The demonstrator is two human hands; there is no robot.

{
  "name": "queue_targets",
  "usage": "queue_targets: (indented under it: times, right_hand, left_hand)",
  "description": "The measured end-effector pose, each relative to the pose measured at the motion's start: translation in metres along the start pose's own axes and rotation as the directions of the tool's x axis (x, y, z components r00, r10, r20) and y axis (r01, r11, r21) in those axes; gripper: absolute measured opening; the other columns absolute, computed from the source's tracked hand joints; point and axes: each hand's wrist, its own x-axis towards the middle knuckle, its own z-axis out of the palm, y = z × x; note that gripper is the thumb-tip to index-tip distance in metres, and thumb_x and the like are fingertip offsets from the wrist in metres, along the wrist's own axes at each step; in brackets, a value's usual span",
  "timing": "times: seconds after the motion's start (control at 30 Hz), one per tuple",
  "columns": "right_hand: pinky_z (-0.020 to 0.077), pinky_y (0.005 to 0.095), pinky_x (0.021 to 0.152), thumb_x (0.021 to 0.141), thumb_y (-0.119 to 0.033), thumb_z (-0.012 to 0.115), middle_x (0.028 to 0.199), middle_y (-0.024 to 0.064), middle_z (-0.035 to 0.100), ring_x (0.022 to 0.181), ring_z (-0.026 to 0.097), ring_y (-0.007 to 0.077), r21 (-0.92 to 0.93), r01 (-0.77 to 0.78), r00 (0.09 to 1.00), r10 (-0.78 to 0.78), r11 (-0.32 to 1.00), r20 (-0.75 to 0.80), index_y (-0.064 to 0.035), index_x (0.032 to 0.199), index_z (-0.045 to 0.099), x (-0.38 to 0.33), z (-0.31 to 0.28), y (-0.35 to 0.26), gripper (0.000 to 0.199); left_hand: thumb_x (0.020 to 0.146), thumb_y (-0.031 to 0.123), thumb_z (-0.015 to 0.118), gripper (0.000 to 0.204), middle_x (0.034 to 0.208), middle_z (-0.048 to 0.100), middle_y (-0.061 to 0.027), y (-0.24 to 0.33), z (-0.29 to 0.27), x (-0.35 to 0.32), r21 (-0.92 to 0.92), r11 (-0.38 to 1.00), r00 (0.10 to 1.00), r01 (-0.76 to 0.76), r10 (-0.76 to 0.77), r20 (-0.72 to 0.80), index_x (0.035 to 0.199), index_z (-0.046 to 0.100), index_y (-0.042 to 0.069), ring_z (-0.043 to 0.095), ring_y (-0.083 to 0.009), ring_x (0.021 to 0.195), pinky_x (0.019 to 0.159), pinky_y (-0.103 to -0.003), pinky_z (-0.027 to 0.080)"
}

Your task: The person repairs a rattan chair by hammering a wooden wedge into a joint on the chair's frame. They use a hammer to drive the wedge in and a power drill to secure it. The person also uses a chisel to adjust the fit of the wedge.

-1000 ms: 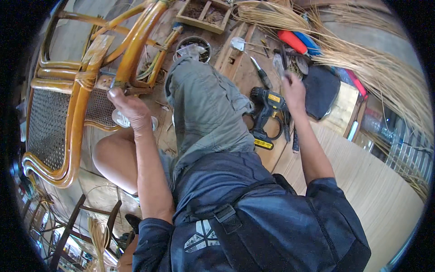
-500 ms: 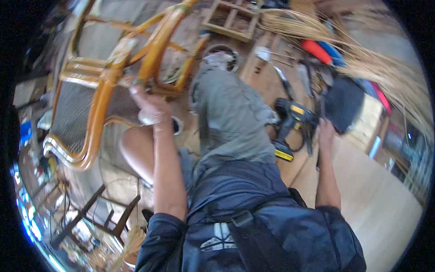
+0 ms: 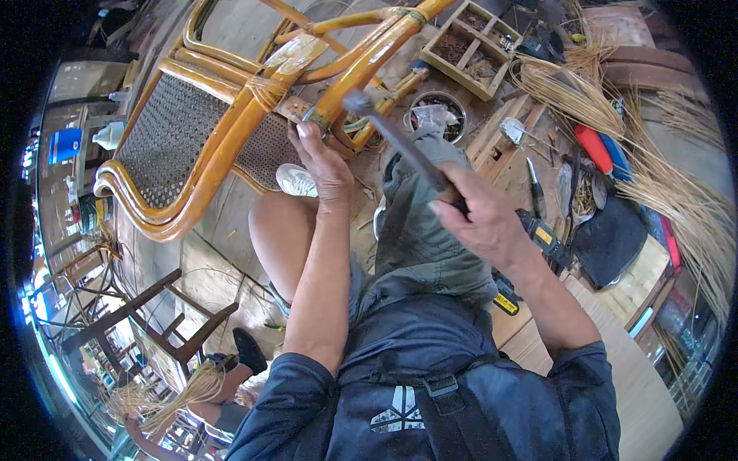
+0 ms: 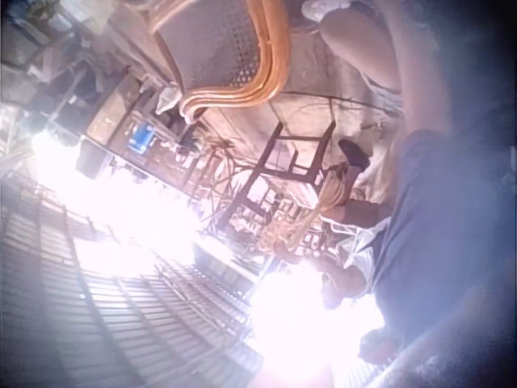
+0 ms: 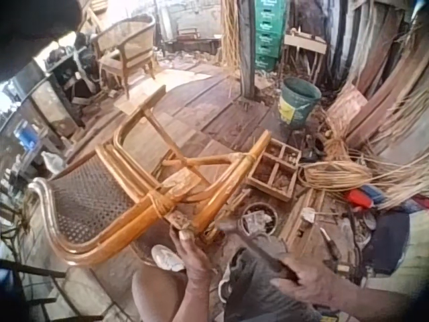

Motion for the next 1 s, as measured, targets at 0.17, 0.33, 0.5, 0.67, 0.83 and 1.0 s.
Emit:
queue_targets:
  times: [0.17,0.33,0.5,0.67,0.83,1.0]
  right_hand:
    - [0.0476,0.034,0.066,0.086,-0.018,0.063,0.078,0.014,0.058,0.07,0.06,0.0269,0.021,-0.034,0.994,0.031,0.999,0.101,-0.0022,0.111,0.054,0.023,0.015,-0.008,0.031]
    - [0.0478,0.036,0.062,0.088,-0.023,0.06,0.074,0.0153,0.057,0.067,0.06,0.0311,0.046,0.069,0.998,-0.068,0.997,-0.018,-0.0008,0.108,0.054,0.03,0.016,-0.018,0.03]
    - [0.0457,0.0424,0.057,0.09,-0.026,0.058,0.071,0.019,0.055,0.066,0.058,0.0397,-0.241,0.017,0.993,0.012,0.97,0.116,-0.0018,0.101,0.052,0.046,0.027,0.008,0.027]
    - [0.0447,0.0443,0.056,0.09,-0.024,0.057,0.07,0.02,0.054,0.066,0.057,0.0414,-0.114,0.011,0.996,-0.001,0.993,0.085,-0.0021,0.099,0.051,0.044,0.028,0.003,0.025]
    - [0.0453,0.0437,0.056,0.09,-0.024,0.057,0.072,0.0202,0.056,0.066,0.057,0.0409,-0.006,0.079,0.997,-0.079,0.997,-0.023,-0.0026,0.099,0.051,0.041,0.021,-0.011,0.024]
    - [0.0456,0.0438,0.056,0.089,-0.025,0.059,0.075,0.0207,0.057,0.067,0.057,0.0408,-0.277,0.007,0.992,0.029,0.961,0.125,-0.0033,0.103,0.051,0.045,0.029,0.013,0.027]
  left_hand:
    - [0.093,0.05,0.041,0.073,0.128,0.039,-0.0184,-0.002,-0.002,-0.001,-0.025,0.999,1.0,0.024,-0.024,-0.003,0.135,0.028,-0.008,0.036,-0.0255,0.118,0.105,-0.035,0.023]
    - [0.095,0.033,0.045,0.068,0.144,0.029,-0.0174,-0.006,-0.011,0.003,-0.03,0.999,0.994,0.046,-0.043,0.096,0.143,0.015,-0.004,0.03,-0.0242,0.131,0.108,-0.033,0.02]
    - [0.093,0.043,0.042,0.069,0.128,0.04,-0.0168,-0.013,-0.006,0.002,-0.02,1.0,1.0,-0.002,0.002,-0.001,0.135,0.028,-0.009,0.039,-0.0239,0.111,0.102,-0.034,0.025]
    - [0.093,0.042,0.042,0.066,0.129,0.04,-0.0172,-0.007,0.0,0.005,0.018,0.999,0.999,-0.046,0.046,-0.02,0.135,0.029,-0.008,0.04,-0.0246,0.114,0.102,-0.034,0.027]
    - [0.096,0.033,0.035,0.054,0.129,0.039,-0.0191,-0.019,-0.013,0.003,0.186,0.975,0.991,-0.121,0.11,0.069,0.13,0.031,-0.008,0.041,-0.0263,0.114,0.099,-0.033,0.031]
    - [0.098,0.016,0.033,0.034,0.13,0.038,-0.0237,-0.015,-0.008,0.003,0.109,0.99,0.995,-0.093,0.088,0.055,0.123,0.035,-0.006,0.043,-0.0305,0.108,0.096,-0.036,0.035]
